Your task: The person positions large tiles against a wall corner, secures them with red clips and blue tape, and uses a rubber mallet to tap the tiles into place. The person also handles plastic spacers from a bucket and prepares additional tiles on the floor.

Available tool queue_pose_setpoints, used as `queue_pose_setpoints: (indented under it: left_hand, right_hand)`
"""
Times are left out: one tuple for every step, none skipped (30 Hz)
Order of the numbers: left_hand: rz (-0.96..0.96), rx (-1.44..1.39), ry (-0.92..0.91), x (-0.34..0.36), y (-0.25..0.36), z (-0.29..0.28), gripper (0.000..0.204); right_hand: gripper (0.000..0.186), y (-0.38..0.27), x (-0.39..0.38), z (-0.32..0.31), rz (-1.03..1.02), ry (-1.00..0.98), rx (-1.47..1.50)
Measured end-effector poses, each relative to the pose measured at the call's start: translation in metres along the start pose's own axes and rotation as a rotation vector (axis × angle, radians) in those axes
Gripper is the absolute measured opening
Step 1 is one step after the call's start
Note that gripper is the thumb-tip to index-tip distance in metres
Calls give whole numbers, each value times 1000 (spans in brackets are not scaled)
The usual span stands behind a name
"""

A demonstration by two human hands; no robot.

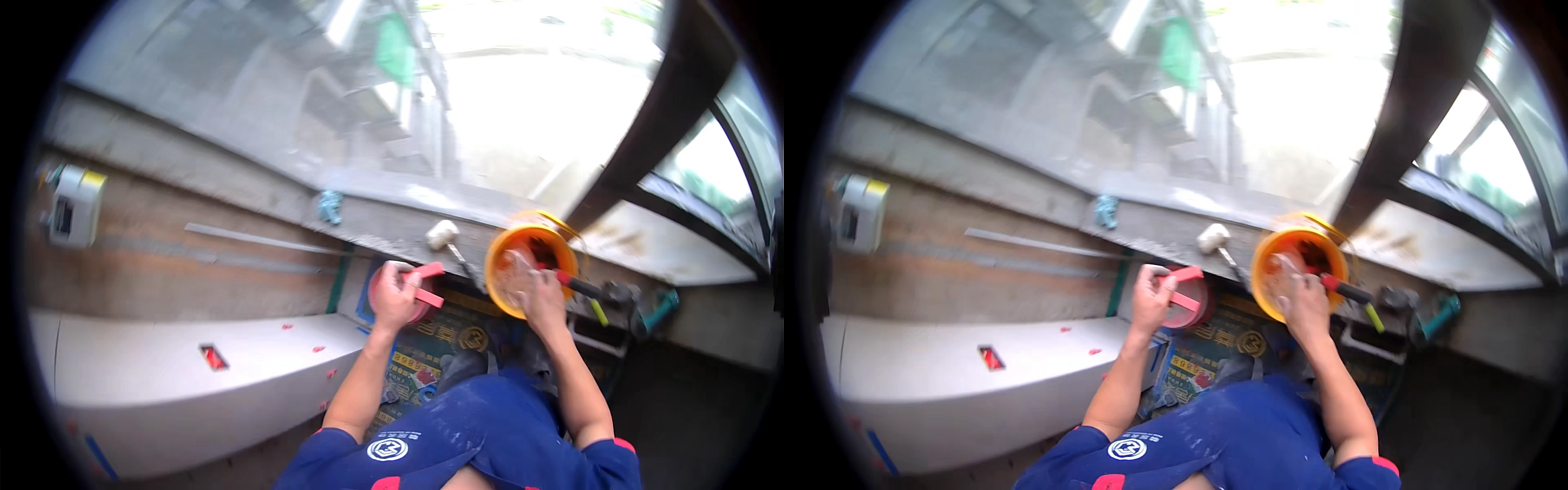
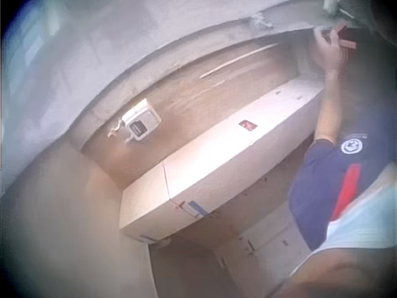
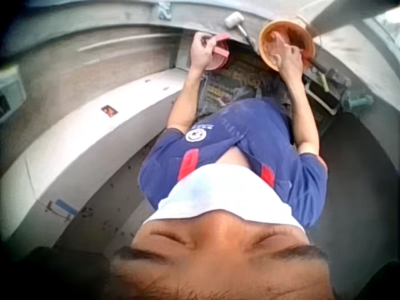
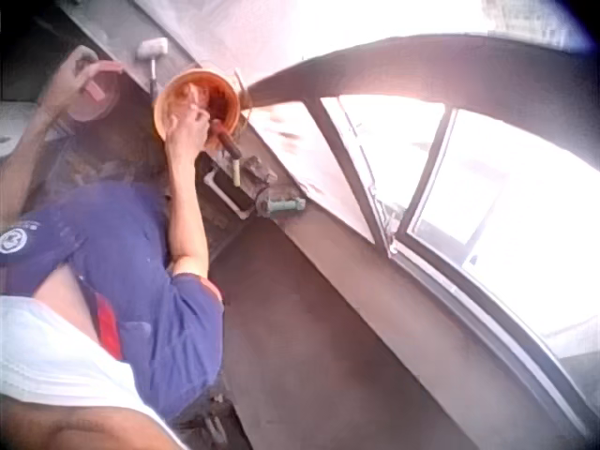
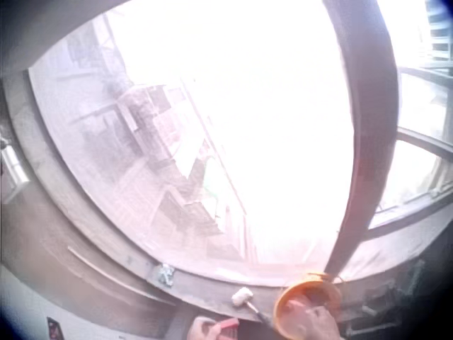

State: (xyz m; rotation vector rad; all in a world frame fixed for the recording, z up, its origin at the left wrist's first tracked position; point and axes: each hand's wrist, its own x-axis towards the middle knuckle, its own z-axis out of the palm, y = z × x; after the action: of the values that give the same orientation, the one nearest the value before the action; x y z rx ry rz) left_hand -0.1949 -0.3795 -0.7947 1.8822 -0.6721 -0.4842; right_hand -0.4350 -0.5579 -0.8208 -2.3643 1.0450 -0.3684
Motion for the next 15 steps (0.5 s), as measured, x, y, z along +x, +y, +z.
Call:
queue_pose_setpoints:
  left_hand:
    - [-51, -63, -3, -15, 9, -12, 13]
    - [99, 35, 65, -32, 9, -25, 14]
    - [25, -13, 52, -48, 22, -29, 16]
    - [32, -43, 81, -66, 42, -30, 17]
    - [50, 159, 79, -76, 72, -38, 16]
    - [152, 191, 172, -93, 69, -45, 16]
    - [211, 240, 245, -113, 58, -55, 15]
    - [259, 285, 309, -132, 46, -62, 15]
    - [259, 370, 392, -154, 35, -73, 16]
    - [273, 446, 441, -172, 36, -85, 17]
    - [292, 504, 522, -186, 39, -101, 18]
    - [306, 557, 612, -199, 40, -112, 19]
    - [326, 647, 689, -210, 37, -125, 22]
    - [336, 724, 779, -218, 34, -139, 24]
    - [342, 794, 804, -224, 31, -156, 26]
  right_hand:
    - [37, -26, 1, -8, -45, 64, 106]
    - [31, -52, -1, -12, -29, 6, 357]
    - [24, -68, -2, -8, 5, -103, 684]
    - [25, -80, 1, 1, 172, -432, 1138]
    - [31, -94, 9, 14, 318, -690, 1310]
    - [40, -113, 15, 29, 381, -954, 1393]
    - [42, -139, 17, 44, 413, -1077, 1414]
    - [34, -158, 17, 66, 371, -1166, 1425]
    - [29, -183, 12, 82, 331, -1233, 1376]
    - [24, -206, 5, 87, 301, -1260, 1343]
    - [21, -232, -1, 92, 121, -1323, 1226]
    - [18, -255, -5, 95, -63, -1379, 1092]
    - [20, -284, -14, 91, -100, -1460, 1019]
    - [22, -308, -20, 94, -56, -1545, 969]
    - [24, -332, -26, 99, -72, -1586, 979]
